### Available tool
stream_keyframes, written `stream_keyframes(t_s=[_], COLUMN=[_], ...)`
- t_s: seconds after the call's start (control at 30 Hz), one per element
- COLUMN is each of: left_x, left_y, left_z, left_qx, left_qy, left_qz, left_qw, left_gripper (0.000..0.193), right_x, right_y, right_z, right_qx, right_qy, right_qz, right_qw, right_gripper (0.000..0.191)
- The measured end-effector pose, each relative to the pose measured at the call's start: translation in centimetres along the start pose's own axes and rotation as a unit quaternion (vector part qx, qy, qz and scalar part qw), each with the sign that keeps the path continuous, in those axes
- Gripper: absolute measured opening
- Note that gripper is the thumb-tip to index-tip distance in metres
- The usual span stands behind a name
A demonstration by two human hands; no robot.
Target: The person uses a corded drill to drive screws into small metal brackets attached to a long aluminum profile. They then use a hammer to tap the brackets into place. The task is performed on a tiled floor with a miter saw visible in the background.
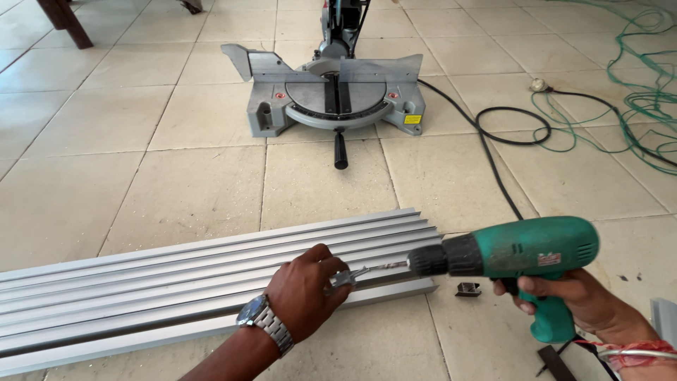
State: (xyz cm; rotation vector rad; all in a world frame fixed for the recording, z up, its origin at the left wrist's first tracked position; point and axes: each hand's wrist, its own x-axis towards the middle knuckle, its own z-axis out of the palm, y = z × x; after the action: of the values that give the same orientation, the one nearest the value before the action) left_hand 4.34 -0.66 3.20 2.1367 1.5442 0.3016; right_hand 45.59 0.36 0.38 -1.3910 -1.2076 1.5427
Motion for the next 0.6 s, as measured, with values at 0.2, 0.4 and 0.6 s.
stream_keyframes(t_s=[0.2, 0.4, 0.6], left_x=[-0.3, -0.3, -0.3], left_y=[0.6, -0.2, -0.5], left_z=[-0.4, 0.0, 0.3], left_qx=[0.045, 0.052, 0.074], left_qy=[-0.050, -0.025, -0.020], left_qz=[0.018, 0.056, 0.049], left_qw=[0.998, 0.997, 0.996], left_gripper=[0.032, 0.032, 0.034], right_x=[0.0, 0.1, 0.1], right_y=[-0.4, -0.6, -0.6], right_z=[1.4, 1.6, 1.8], right_qx=[-0.029, -0.015, -0.013], right_qy=[-0.019, -0.022, -0.001], right_qz=[0.061, 0.049, 0.053], right_qw=[0.998, 0.998, 0.999], right_gripper=[0.049, 0.051, 0.055])
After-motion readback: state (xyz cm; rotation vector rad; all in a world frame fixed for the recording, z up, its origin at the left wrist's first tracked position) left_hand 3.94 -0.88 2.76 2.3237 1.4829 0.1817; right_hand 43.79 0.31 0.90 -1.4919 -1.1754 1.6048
